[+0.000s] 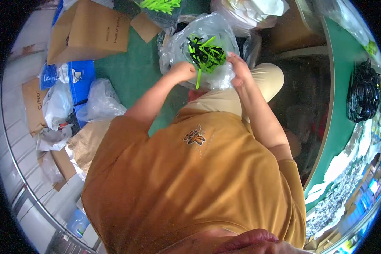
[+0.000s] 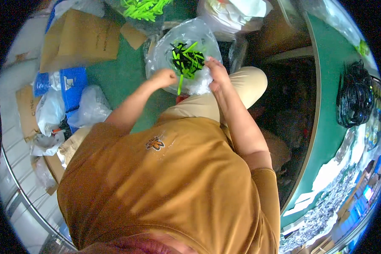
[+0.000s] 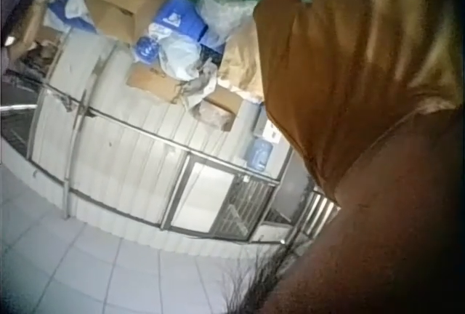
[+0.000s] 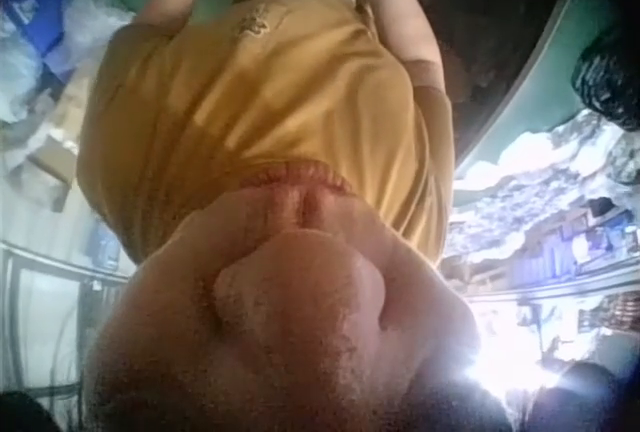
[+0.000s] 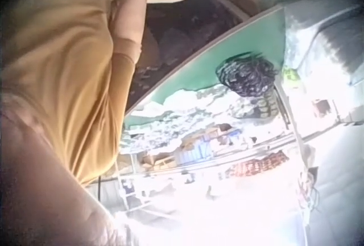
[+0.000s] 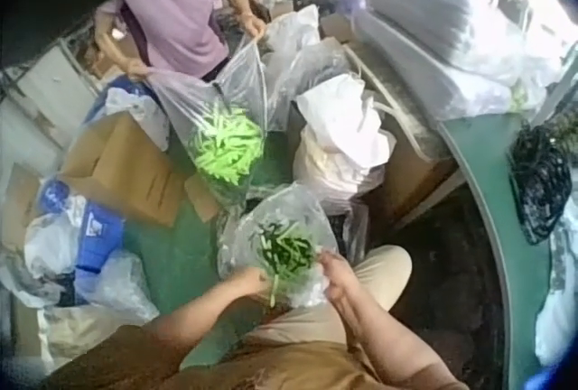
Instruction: The person packs goggles into small plastic bags and seals them, then packs straps into a large plastic bag by hand.
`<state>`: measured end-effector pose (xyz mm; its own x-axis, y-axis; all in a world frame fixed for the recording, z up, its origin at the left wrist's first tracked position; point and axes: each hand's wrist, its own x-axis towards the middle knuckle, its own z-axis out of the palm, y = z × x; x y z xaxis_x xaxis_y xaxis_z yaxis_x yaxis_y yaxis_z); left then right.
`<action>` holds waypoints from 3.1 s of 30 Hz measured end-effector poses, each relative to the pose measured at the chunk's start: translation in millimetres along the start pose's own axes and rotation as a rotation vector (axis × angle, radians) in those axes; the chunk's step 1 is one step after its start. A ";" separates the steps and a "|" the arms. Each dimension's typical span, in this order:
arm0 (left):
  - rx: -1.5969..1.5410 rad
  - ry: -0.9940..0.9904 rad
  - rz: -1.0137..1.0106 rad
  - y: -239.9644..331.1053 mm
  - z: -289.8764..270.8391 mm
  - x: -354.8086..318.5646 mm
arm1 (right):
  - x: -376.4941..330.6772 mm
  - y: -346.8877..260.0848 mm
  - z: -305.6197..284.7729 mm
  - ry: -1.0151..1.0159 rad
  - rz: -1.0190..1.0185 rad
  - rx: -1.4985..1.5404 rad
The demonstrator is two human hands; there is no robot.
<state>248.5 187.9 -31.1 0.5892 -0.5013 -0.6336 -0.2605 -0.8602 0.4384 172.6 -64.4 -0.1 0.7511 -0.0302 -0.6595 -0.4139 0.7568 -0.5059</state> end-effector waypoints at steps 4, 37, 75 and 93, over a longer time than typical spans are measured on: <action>0.228 -0.038 -0.087 30.8 -4.2 4.5 | 6.2 2.5 -15.2 0.027 -0.007 0.031; -0.313 0.713 0.022 -18.5 -18.2 -24.9 | -14.8 -33.4 -0.4 0.079 -0.094 0.111; -0.584 0.004 1.069 236.0 -76.0 -242.5 | -610.1 -30.3 -35.9 0.141 -1.102 -1.277; -0.721 0.314 1.318 251.6 -70.7 -272.5 | -420.7 -42.5 -155.8 0.859 -0.891 -1.176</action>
<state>76.5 114.7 297.0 0.4012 -0.7280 0.5559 -0.3504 0.4387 0.8275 -205.9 -185.6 212.2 0.6333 -0.7602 0.1450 -0.4743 -0.5293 -0.7035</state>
